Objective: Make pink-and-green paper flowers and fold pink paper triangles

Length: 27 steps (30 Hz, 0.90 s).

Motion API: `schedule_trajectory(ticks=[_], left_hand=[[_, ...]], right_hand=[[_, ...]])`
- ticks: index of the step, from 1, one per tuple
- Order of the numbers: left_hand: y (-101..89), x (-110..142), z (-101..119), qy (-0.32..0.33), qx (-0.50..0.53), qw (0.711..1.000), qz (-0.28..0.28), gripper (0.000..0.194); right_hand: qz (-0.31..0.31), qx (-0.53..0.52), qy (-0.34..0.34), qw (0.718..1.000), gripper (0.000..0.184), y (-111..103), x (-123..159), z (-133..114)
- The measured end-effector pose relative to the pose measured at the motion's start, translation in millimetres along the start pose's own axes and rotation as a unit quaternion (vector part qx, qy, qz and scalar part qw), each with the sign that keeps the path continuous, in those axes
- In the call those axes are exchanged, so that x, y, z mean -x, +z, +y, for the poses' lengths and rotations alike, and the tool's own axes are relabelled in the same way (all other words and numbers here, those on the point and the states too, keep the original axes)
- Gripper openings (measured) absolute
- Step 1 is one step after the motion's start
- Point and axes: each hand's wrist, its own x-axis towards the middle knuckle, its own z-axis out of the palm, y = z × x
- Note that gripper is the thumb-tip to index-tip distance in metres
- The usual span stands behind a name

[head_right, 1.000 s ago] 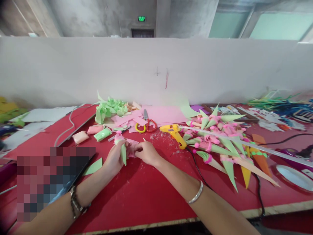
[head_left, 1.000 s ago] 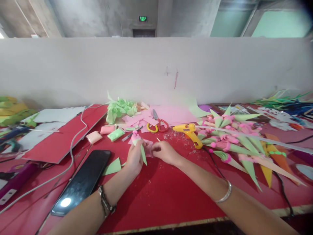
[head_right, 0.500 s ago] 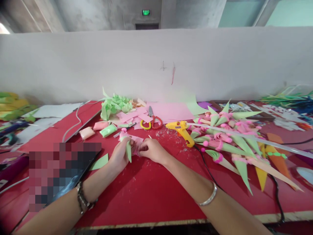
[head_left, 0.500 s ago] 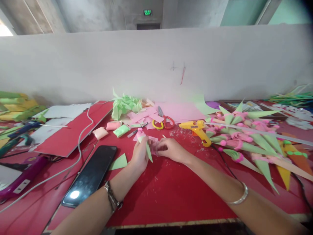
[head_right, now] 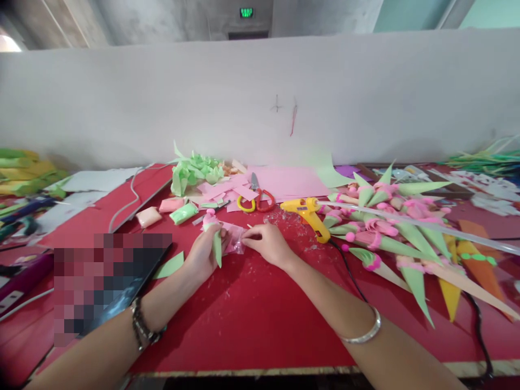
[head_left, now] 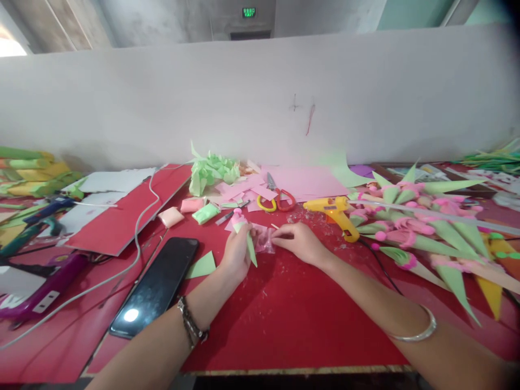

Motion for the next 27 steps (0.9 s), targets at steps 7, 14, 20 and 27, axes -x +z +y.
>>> schedule_trajectory(ticks=[7, 14, 20, 27], left_hand=[[-1.1, -0.6, 0.2, -0.011, -0.002, 1.0, -0.012, 0.018], [-1.3, -1.1, -0.3, -0.003, -0.004, 1.0, -0.004, 0.014], [-1.2, -0.5, -0.4, -0.012, -0.013, 1.0, -0.001, 0.016], [-0.3, 2.7, 0.7, -0.015, -0.019, 1.0, -0.014, 0.019]], right_hand=[[-0.011, -0.018, 0.02, 1.0, 0.011, -3.7, -3.2, 5.7], [-0.014, 0.011, 0.011, 1.0, 0.004, -2.4, 0.6, 3.4], [0.024, 0.147, -0.071, 0.986, 0.01, -8.1, 2.4, 0.4], [0.068, 0.152, -0.082, 0.983, 0.013, -11.5, 0.0, 5.2]])
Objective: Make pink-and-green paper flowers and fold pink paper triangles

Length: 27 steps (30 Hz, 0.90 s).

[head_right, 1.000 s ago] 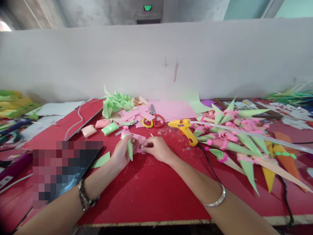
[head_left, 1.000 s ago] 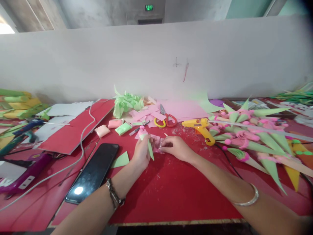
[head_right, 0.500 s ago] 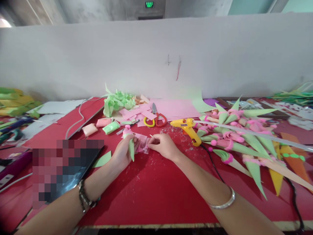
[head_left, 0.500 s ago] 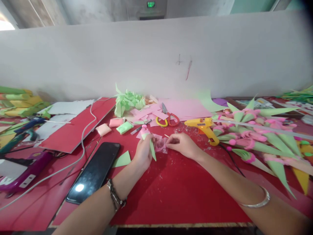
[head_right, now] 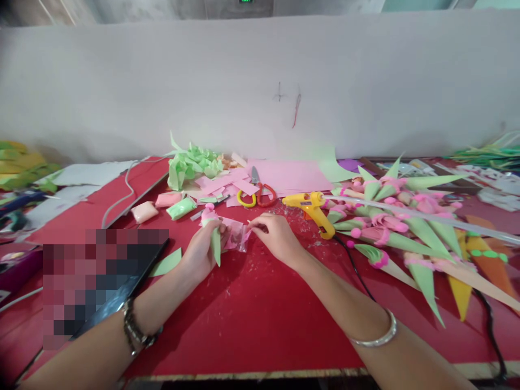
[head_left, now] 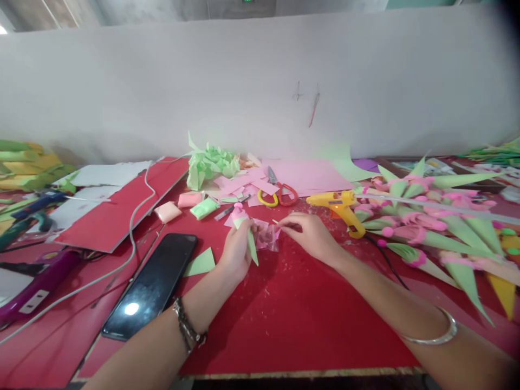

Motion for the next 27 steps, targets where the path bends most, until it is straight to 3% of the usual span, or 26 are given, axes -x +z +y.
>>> schedule_trajectory(ticks=[5, 10, 16, 22, 27], left_hand=[[0.2, 0.7, 1.3, 0.002, -0.005, 1.0, 0.0, 0.018], [0.0, 2.1, 1.0, 0.008, -0.024, 1.0, -0.018, 0.018], [-0.3, 6.8, 1.6, 0.028, -0.066, 0.997, -0.03, 0.011], [1.4, 10.9, 0.1, 0.021, -0.071, 0.992, -0.105, 0.018], [-0.8, 12.1, -4.7, 0.058, -0.11, 0.978, -0.165, 0.016]], right_hand=[[0.017, -0.043, 0.042, 0.998, 0.009, -3.2, 0.5, -4.7], [0.072, -0.095, 0.112, 0.987, 0.01, -1.5, 1.2, -6.2], [0.076, -0.253, 0.144, 0.953, 0.018, 2.1, 0.8, -4.5], [0.071, -0.167, 0.096, 0.979, 0.011, 1.5, 3.0, -13.3], [0.069, -0.198, 0.091, 0.973, 0.015, 3.4, 3.8, -15.3]])
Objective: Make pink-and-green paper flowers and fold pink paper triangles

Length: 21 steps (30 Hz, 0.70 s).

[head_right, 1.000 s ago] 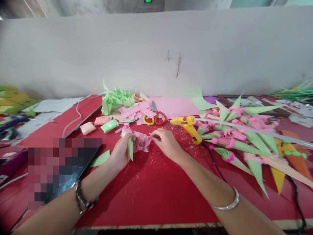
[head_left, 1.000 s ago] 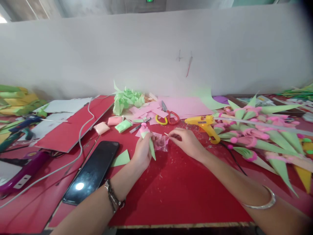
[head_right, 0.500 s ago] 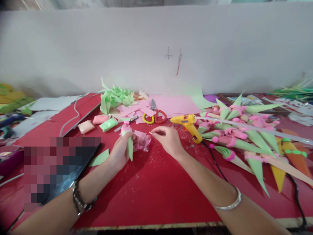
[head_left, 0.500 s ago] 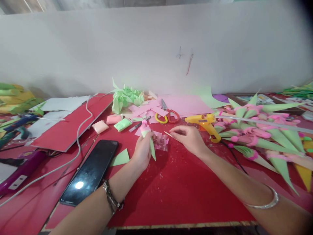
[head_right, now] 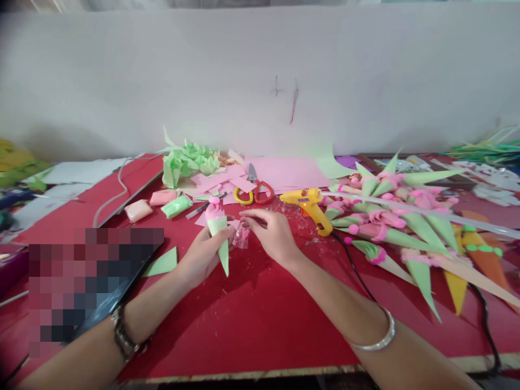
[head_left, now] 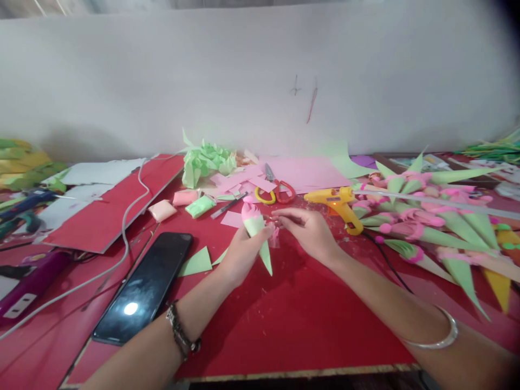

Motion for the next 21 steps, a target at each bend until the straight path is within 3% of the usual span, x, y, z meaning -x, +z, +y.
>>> schedule_trajectory(ticks=[3, 5, 10, 16, 21], left_hand=[[-2.1, 0.4, -2.3, 0.012, -0.036, 0.999, -0.031, 0.019], [-3.2, 0.8, -3.3, 0.013, -0.064, 0.998, -0.021, 0.02], [-2.9, 3.2, -4.8, 0.014, -0.125, 0.992, 0.0, 0.02], [-1.3, 2.8, -6.7, -0.011, -0.068, 0.997, -0.033, 0.014], [-1.5, 2.2, -7.9, -0.03, -0.043, 0.997, -0.051, 0.015]], right_hand=[[0.008, -0.078, 0.018, 0.997, 0.012, 0.3, -0.1, 0.0], [0.026, -0.091, 0.01, 0.995, 0.009, 0.1, 0.4, -2.0], [0.03, -0.051, -0.078, 0.995, 0.006, 0.2, 4.2, -11.5], [-0.007, -0.057, -0.101, 0.993, 0.007, 4.6, 9.4, -18.0], [-0.003, -0.077, -0.098, 0.992, 0.007, 5.3, 10.0, -19.4]])
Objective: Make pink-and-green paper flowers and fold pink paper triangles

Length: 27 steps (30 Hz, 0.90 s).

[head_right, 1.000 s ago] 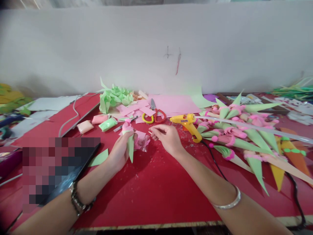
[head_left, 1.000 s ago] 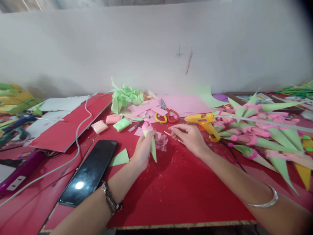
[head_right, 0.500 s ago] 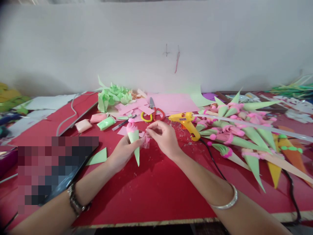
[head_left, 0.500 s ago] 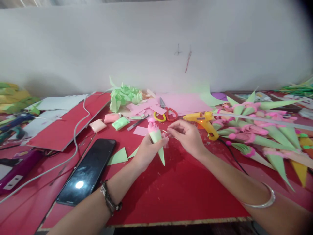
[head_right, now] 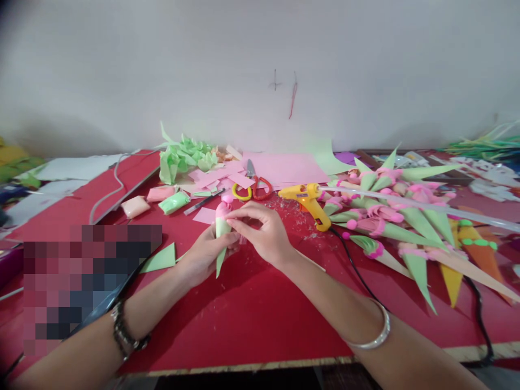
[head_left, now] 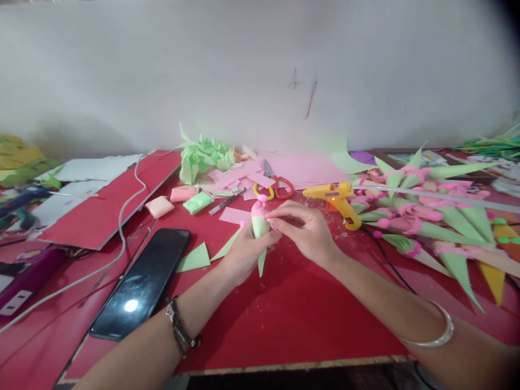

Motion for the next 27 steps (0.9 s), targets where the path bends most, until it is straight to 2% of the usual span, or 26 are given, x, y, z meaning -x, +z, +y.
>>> schedule_trajectory(ticks=[10, 20, 24, 27], left_hand=[[3.3, 3.6, 1.9, 0.007, -0.023, 1.0, 0.008, 0.023], [7.0, 5.4, 5.9, 0.039, -0.116, 0.992, -0.001, 0.012], [7.0, 5.6, 5.1, 0.045, -0.106, 0.993, 0.002, 0.015], [4.0, 3.3, 5.0, 0.037, -0.075, 0.996, 0.032, 0.015]], right_hand=[[-0.006, -0.033, 0.056, 0.998, 0.006, 1.4, -1.1, 3.7], [-0.011, -0.106, 0.082, 0.991, 0.015, 5.2, -0.2, 10.2], [-0.017, -0.122, 0.096, 0.988, 0.019, 6.5, 0.3, 11.1], [-0.001, -0.139, 0.111, 0.984, 0.019, 2.7, -3.0, 14.3]])
